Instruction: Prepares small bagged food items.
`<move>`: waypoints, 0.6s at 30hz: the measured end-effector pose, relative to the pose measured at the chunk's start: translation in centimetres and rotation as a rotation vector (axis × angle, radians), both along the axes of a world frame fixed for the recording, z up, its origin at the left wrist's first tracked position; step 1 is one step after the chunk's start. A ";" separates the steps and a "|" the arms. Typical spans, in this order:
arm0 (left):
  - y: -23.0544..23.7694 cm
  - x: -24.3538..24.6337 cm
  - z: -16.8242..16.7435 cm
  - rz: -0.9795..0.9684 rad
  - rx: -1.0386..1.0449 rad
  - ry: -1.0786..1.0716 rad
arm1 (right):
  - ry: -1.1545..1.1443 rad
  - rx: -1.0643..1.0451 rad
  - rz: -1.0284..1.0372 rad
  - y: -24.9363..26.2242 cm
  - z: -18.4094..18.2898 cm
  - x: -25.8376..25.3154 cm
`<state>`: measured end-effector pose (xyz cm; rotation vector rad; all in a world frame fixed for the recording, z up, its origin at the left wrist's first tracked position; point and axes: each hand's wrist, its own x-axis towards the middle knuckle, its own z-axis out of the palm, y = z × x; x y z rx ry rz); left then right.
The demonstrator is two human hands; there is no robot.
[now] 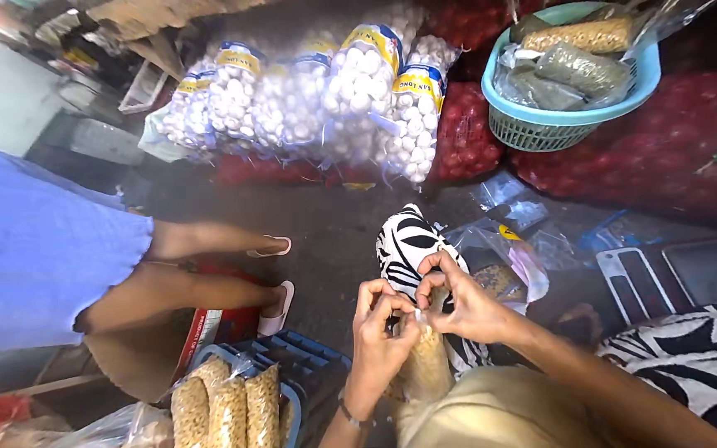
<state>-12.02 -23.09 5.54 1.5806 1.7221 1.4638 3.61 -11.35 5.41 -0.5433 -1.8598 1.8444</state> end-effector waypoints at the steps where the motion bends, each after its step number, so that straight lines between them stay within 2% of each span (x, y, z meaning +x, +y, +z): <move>1: 0.0 0.0 0.0 0.001 -0.008 -0.011 | -0.012 0.063 -0.015 -0.3 0.0 -0.1; 5: -0.2 -0.2 0.2 -0.011 -0.056 -0.082 | -0.072 0.317 -0.076 -1.5 0.1 -0.5; 8: -0.4 -1.3 0.7 -0.099 -0.120 -0.147 | -0.106 0.436 -0.139 -2.1 0.3 -0.9; 12: -0.4 -1.8 0.9 -0.100 -0.161 -0.215 | -0.081 0.399 -0.157 -2.3 -0.2 -1.2; 18: -0.4 -0.7 0.0 0.036 -0.104 -0.119 | -0.040 0.197 -0.144 -1.6 -0.2 -0.9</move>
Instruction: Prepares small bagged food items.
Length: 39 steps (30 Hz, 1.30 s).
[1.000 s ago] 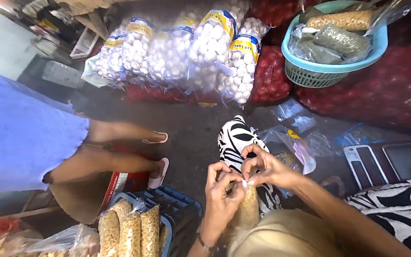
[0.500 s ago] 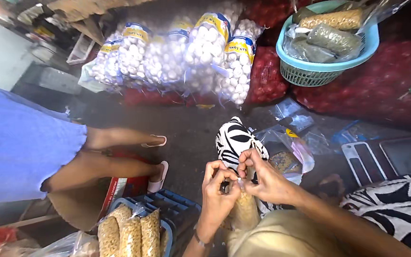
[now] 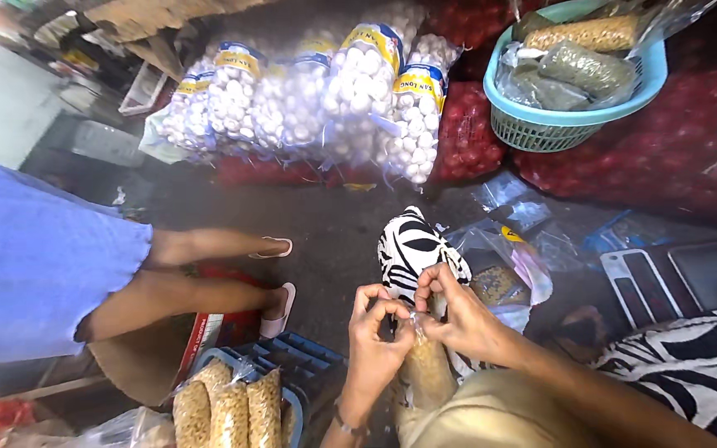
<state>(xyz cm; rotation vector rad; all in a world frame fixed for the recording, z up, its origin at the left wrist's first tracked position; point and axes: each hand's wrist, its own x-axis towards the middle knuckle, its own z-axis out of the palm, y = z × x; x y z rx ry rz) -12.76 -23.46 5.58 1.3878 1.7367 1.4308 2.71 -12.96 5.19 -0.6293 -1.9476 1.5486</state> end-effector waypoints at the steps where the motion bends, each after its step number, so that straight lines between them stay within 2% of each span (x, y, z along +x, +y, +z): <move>1: 0.0 0.0 -0.2 0.003 0.009 0.008 | 0.013 -0.009 -0.012 0.0 0.0 0.0; 5: -0.1 0.2 -0.5 -0.010 0.044 0.027 | 0.013 0.014 -0.052 -0.3 0.2 0.1; 9: 0.1 0.7 -0.7 0.035 0.060 0.047 | -0.007 0.005 -0.008 0.1 0.2 0.2; 14: 0.3 1.9 -1.5 0.126 0.105 -0.032 | 0.037 0.013 -0.022 0.0 -0.2 0.6; 17: 0.2 1.6 -1.9 0.050 0.146 -0.127 | 0.130 -0.029 0.038 0.4 -0.6 0.9; 20: 0.2 0.7 -2.3 -0.034 0.159 -0.200 | 0.226 -0.177 0.130 1.5 -0.8 1.0; 22: 0.1 0.3 -2.8 -0.048 0.168 -0.230 | 0.258 -0.077 0.115 1.5 -1.3 0.7; 29: -0.3 0.2 -3.2 -0.069 0.179 -0.252 | 0.324 0.725 0.054 1.6 -1.7 0.3; 32: -0.1 0.2 -3.3 -0.110 0.179 -0.278 | 0.335 1.013 0.112 2.1 -1.0 0.7; 34: -0.1 0.2 -3.3 -0.127 0.165 -0.307 | 0.333 1.006 0.135 2.4 -0.9 0.7; 39: 0.1 -0.7 -3.1 -0.221 0.157 -0.330 | 0.208 0.694 0.107 2.3 -0.8 0.4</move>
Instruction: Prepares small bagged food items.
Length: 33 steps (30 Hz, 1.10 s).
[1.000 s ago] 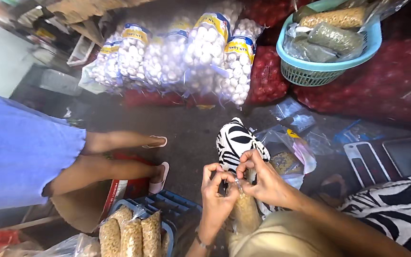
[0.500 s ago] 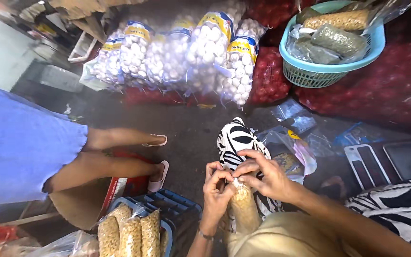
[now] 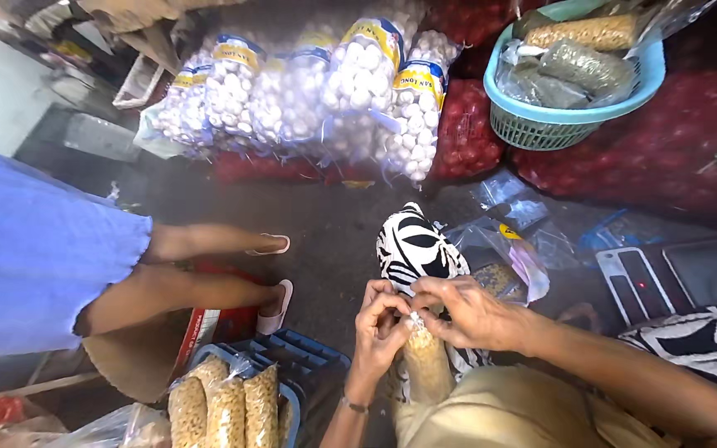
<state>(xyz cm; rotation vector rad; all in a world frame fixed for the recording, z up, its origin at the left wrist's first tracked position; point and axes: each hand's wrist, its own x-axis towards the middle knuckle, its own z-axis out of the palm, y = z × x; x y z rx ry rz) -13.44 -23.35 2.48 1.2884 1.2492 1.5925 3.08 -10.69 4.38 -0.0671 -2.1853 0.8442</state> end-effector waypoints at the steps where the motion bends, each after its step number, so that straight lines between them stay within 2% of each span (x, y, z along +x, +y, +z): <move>1: 0.0 -0.1 0.1 -0.024 0.002 0.015 | -0.027 -0.052 -0.010 -0.1 0.1 0.0; 7: -0.1 0.1 0.1 0.030 -0.030 0.023 | -0.191 -0.526 0.035 -0.1 1.2 -0.3; 9: -0.1 0.4 -0.1 0.074 -0.028 0.014 | -0.212 -0.575 0.063 0.4 1.2 -0.3; 11: -0.2 0.7 -0.3 0.110 -0.012 0.014 | -0.164 -0.406 0.079 0.7 0.5 0.1; 16: -0.2 0.9 -0.7 0.132 -0.007 0.003 | -0.099 0.317 -0.066 0.0 0.1 0.7; 18: -0.2 0.9 -0.6 0.125 -0.010 -0.001 | -0.090 0.359 -0.101 -0.1 -0.2 0.6; 20: -0.1 0.8 -0.5 0.082 0.007 -0.001 | -0.050 0.137 -0.071 0.0 -1.0 0.4; 24: -0.1 0.7 -0.6 -0.001 0.021 -0.010 | -0.142 -0.694 0.097 0.7 -1.0 0.2; 25: -0.1 0.7 -0.6 0.012 0.016 -0.015 | -0.171 -0.801 0.132 0.9 -0.9 0.3; 26: -0.1 0.8 -0.6 0.030 0.014 -0.019 | -0.176 -0.811 0.164 1.0 -1.0 0.4; 31: -0.3 1.2 -0.5 0.059 0.014 -0.003 | -0.329 -0.270 0.205 1.5 1.1 1.9; 33: -0.2 1.5 -0.4 0.066 0.016 0.026 | -0.401 -0.140 0.201 1.6 2.2 2.4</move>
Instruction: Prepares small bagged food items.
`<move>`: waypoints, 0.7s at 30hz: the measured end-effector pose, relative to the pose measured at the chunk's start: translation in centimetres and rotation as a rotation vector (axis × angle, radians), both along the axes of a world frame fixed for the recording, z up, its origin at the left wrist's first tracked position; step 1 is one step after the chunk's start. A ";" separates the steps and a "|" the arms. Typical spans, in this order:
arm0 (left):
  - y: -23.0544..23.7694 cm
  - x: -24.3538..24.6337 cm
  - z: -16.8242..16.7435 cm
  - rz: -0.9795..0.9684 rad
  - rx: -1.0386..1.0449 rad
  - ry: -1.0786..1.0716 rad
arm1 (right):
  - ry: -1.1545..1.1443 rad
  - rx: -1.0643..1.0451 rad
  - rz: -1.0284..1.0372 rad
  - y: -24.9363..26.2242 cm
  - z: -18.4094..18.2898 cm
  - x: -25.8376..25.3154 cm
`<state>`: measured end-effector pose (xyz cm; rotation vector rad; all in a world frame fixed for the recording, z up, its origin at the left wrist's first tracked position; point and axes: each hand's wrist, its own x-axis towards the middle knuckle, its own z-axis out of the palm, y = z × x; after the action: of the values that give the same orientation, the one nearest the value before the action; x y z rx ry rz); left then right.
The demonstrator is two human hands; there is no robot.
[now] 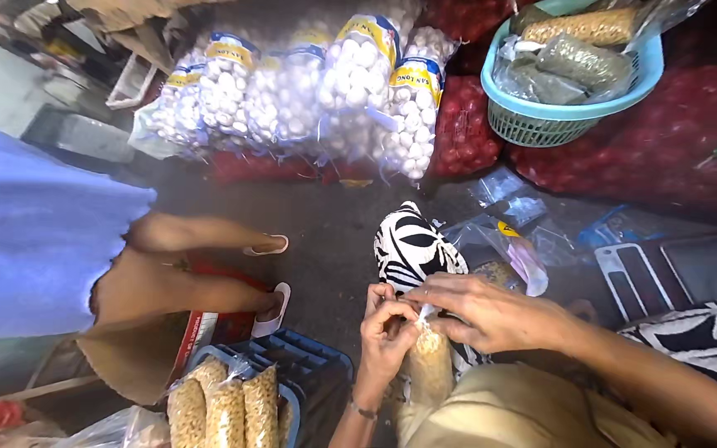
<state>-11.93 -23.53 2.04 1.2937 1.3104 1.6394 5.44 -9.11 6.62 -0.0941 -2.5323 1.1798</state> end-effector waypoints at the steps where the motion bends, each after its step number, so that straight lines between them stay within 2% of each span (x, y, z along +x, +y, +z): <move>1: 0.1 0.1 0.1 -0.001 0.004 0.017 | -0.040 0.038 0.014 0.1 0.5 0.1; 7: 0.3 1.1 1.3 -0.052 0.028 0.141 | -0.118 0.437 -0.022 -0.9 3.1 0.8; 9: 0.2 1.4 1.5 -0.069 0.039 0.166 | -0.148 0.485 0.003 -0.9 3.8 1.1; 15: 0.2 1.6 1.6 -0.139 0.058 0.183 | -0.424 0.173 0.276 0.9 4.7 1.2; 21: 0.4 0.7 1.8 -0.245 0.071 0.187 | -0.355 -0.100 0.240 1.2 3.5 1.3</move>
<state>-11.20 -23.09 3.81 1.6140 1.1539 1.4330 6.70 -7.87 10.15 -0.0257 -2.8519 1.4974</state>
